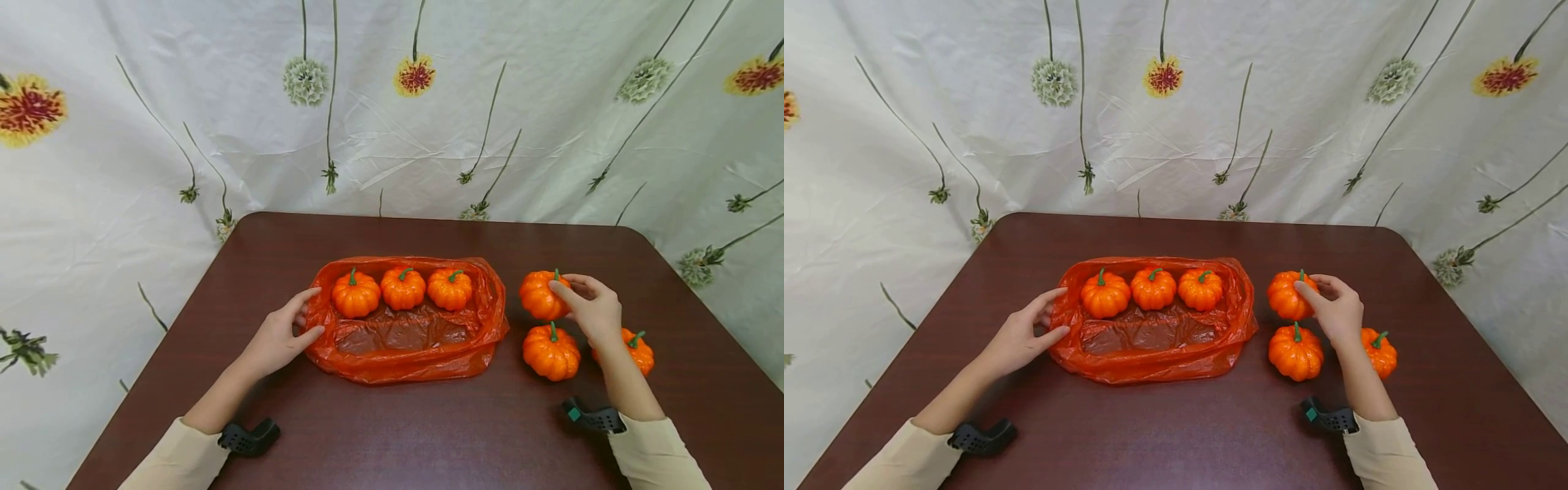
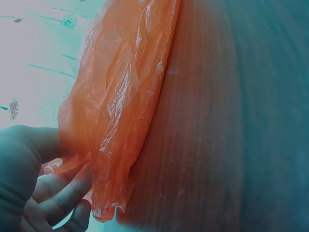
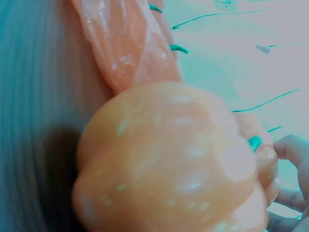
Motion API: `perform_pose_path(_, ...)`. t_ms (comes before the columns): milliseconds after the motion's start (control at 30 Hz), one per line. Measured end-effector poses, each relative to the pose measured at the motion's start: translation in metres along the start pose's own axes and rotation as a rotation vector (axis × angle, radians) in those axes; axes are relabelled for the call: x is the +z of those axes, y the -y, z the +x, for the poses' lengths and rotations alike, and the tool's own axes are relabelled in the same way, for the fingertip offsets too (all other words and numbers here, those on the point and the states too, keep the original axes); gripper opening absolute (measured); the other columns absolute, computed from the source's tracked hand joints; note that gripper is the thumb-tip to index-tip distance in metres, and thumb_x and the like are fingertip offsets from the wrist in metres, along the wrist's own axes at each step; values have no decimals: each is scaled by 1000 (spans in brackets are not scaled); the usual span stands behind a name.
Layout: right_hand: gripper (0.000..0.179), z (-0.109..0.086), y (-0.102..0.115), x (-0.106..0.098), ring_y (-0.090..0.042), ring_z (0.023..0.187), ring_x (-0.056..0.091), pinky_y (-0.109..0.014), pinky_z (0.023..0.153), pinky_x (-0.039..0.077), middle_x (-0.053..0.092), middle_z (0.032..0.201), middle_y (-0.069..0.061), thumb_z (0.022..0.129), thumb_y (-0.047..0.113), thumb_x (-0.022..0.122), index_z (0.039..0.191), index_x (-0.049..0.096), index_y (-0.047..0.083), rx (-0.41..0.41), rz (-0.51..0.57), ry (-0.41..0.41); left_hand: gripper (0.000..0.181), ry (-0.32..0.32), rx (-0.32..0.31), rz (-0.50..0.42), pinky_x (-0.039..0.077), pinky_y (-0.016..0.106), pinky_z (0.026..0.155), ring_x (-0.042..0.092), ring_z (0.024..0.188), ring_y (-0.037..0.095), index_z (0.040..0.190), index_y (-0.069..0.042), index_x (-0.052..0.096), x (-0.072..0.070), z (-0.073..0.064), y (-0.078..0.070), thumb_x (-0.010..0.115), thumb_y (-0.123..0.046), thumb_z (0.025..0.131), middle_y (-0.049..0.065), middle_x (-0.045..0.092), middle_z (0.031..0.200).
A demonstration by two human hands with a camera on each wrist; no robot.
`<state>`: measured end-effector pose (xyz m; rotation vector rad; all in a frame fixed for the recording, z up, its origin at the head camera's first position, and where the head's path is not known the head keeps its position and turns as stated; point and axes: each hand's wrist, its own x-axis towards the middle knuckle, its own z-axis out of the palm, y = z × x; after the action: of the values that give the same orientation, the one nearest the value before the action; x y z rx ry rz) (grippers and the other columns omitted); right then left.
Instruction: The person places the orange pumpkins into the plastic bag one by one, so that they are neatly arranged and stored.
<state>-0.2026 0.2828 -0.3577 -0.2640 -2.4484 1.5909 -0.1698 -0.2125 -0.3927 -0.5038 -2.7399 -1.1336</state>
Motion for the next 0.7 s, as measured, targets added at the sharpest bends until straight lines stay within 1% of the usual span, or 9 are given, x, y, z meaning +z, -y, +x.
perform_pose_path(67,47,-2,3,-1,-1,71,62,-26,62,55,60,93,18,85,41,75,117,65,8,-8,11,-11,61,0,2,1,49,30,70,59,83,19,140,-3,45,0,0,0,73,-10,87,9,53,102)
perform_pose_path(167,42,-3,8,-2,1,73,62,-24,61,55,61,91,21,85,39,75,115,67,11,-17,24,-22,61,0,2,2,49,30,70,59,83,19,141,-3,45,0,0,0,73,-10,87,9,53,102)
perform_pose_path(367,34,-7,18,-2,-1,76,61,-23,61,54,63,92,18,85,38,76,111,69,18,-38,42,-30,61,-5,2,2,50,31,70,59,83,19,140,-3,45,1,1,0,74,-10,86,9,54,102)
perform_pose_path(567,40,-11,30,2,-1,78,61,-22,61,54,62,94,18,86,37,75,116,68,13,-83,18,-7,61,-2,0,1,50,31,70,58,83,19,141,-4,45,0,0,0,73,-10,87,9,54,102)
perform_pose_path(700,40,-15,36,7,-2,79,62,-23,61,54,62,95,17,86,34,75,118,67,9,-112,29,21,61,-2,-3,2,50,32,71,59,84,19,141,-5,45,0,0,1,73,-11,87,10,54,103)
